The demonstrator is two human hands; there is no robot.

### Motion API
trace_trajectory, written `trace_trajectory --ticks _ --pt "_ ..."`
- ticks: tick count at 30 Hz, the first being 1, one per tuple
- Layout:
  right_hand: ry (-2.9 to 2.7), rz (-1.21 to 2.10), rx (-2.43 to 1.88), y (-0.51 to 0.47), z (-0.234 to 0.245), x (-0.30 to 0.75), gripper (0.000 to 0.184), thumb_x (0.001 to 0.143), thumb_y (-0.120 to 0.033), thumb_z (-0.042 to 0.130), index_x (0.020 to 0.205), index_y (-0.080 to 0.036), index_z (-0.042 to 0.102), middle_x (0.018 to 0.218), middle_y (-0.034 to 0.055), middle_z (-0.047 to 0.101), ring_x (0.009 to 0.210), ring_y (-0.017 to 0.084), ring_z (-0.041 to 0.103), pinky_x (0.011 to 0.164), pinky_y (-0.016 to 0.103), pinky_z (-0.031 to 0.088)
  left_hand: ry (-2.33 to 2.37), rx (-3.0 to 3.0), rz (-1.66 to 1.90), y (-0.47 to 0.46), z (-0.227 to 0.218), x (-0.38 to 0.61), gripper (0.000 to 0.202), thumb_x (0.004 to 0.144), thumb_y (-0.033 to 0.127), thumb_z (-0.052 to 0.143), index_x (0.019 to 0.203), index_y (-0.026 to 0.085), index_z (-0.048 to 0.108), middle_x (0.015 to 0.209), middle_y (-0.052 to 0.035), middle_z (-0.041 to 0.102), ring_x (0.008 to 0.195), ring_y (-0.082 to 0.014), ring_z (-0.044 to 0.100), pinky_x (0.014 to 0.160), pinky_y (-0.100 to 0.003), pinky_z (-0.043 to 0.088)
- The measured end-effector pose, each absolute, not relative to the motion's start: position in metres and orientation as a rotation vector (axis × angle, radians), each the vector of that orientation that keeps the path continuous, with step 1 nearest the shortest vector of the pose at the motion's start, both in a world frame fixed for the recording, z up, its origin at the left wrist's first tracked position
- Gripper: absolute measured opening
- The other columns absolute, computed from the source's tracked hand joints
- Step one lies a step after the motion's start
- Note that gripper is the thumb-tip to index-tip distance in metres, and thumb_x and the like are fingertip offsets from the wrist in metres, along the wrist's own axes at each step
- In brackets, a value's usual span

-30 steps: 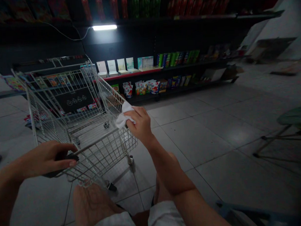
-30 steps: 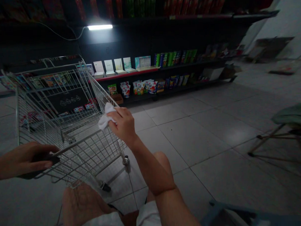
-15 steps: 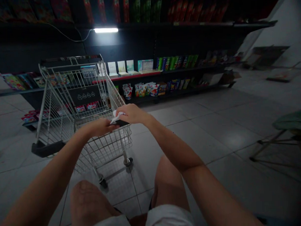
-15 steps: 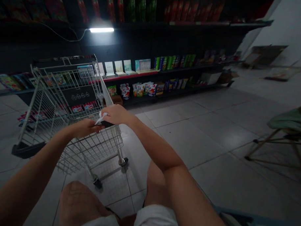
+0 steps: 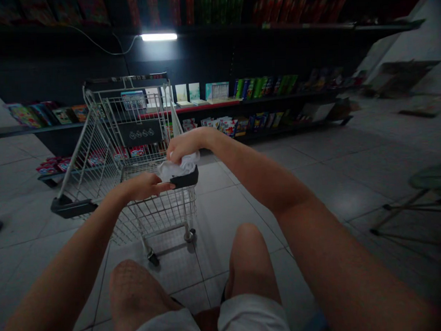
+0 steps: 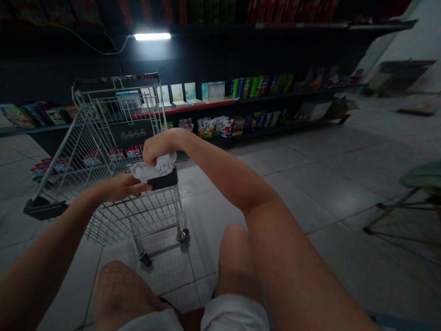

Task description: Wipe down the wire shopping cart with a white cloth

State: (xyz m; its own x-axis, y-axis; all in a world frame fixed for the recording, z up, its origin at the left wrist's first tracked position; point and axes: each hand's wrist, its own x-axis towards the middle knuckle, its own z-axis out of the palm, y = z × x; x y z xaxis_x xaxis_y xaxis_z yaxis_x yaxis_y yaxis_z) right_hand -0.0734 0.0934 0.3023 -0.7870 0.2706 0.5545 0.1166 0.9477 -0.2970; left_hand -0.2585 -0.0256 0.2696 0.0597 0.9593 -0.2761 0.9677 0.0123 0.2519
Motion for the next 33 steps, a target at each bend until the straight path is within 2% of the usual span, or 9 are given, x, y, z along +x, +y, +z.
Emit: trace_trajectory --ticks 4,6,9,13,18,22,25,29,33 --pt "-2.587 0.373 -0.143 0.103 0.31 -0.066 0.021 0.08 -0.017 0.057 0.093 -0.014 0.074 0.081 -0.0013 0.068 0.075 0.009 0.06 0.076 0.025 0.049 1.813 2.006 0.049 -0.025 0.269 -0.262 0.063 0.084 0.071 0.039 0.095 0.016 0.068 0.086 -0.009 0.072 0.078 -0.0218 0.064 0.07 -0.031 0.046" --pt "-2.215 0.224 -0.182 0.087 0.266 -0.059 0.027 0.083 -0.016 0.053 0.103 -0.018 0.071 0.105 0.0027 0.069 0.098 0.014 0.062 0.09 0.031 0.051 1.736 1.994 0.1 -0.023 0.269 -0.261 0.064 0.084 0.069 0.041 0.112 0.016 0.065 0.096 -0.0087 0.072 0.086 -0.0221 0.065 0.076 -0.03 0.048" --pt "-1.85 0.034 -0.24 0.05 0.18 -0.059 0.019 0.086 -0.024 0.054 0.09 -0.023 0.073 0.117 0.0043 0.066 0.118 0.02 0.056 0.101 0.04 0.05 1.662 1.963 0.113 -0.019 0.267 -0.258 0.064 0.085 0.065 0.041 0.122 0.017 0.061 0.104 -0.0081 0.072 0.092 -0.021 0.064 0.081 -0.028 0.048" --pt "-1.713 0.029 -0.204 0.017 0.121 -0.07 0.022 0.091 -0.023 0.051 0.089 -0.025 0.072 0.116 0.0038 0.066 0.121 0.019 0.053 0.105 0.04 0.048 1.641 1.977 0.084 -0.019 0.267 -0.258 0.064 0.087 0.066 0.04 0.118 0.015 0.063 0.101 -0.0084 0.071 0.09 -0.021 0.063 0.078 -0.028 0.049" --pt "-1.739 -0.015 -0.351 0.024 0.102 -0.075 0.024 0.091 -0.034 0.05 0.088 -0.027 0.073 0.12 0.0061 0.063 0.117 0.021 0.052 0.105 0.041 0.045 1.612 1.976 0.185 -0.024 0.268 -0.257 0.07 0.088 0.062 0.038 0.141 0.018 0.049 0.106 -0.0079 0.072 0.093 -0.0201 0.065 0.087 -0.03 0.05" --pt "-1.598 0.271 -0.467 0.028 0.068 -0.062 0.021 0.089 -0.031 0.051 0.089 -0.024 0.071 0.111 0.008 0.06 0.108 0.021 0.055 0.096 0.04 0.047 1.637 1.955 0.176 -0.029 0.274 -0.252 0.069 0.087 0.06 0.038 0.138 0.015 0.053 0.106 -0.0102 0.072 0.096 -0.0206 0.066 0.09 -0.031 0.05" --pt "-1.419 0.465 -0.677 0.027 0.074 -0.048 0.02 0.085 -0.025 0.049 0.091 -0.021 0.068 0.104 0.0087 0.057 0.103 0.022 0.055 0.092 0.039 0.049 1.61 1.91 0.164 -0.027 0.279 -0.249 0.065 0.086 0.062 0.039 0.125 0.015 0.061 0.108 -0.0106 0.072 0.098 -0.021 0.065 0.09 -0.03 0.05" --pt "-1.415 0.426 -0.699 0.03 0.114 -0.05 0.028 0.08 -0.02 0.048 0.098 -0.02 0.068 0.114 0.0104 0.052 0.113 0.024 0.052 0.1 0.041 0.046 1.645 1.919 0.218 -0.01 0.286 -0.236 0.064 0.088 0.067 0.035 0.103 0.016 0.071 0.105 -0.0084 0.073 0.097 -0.0212 0.064 0.09 -0.029 0.048" --pt "-1.52 0.407 -0.631 0.037 0.097 -0.067 0.023 0.078 -0.02 0.049 0.092 -0.02 0.067 0.116 0.0104 0.051 0.114 0.024 0.05 0.1 0.041 0.045 1.683 1.991 0.203 0.011 0.284 -0.208 0.071 0.088 0.069 0.024 0.103 0.015 0.069 0.105 -0.0081 0.072 0.094 -0.021 0.063 0.084 -0.029 0.048"
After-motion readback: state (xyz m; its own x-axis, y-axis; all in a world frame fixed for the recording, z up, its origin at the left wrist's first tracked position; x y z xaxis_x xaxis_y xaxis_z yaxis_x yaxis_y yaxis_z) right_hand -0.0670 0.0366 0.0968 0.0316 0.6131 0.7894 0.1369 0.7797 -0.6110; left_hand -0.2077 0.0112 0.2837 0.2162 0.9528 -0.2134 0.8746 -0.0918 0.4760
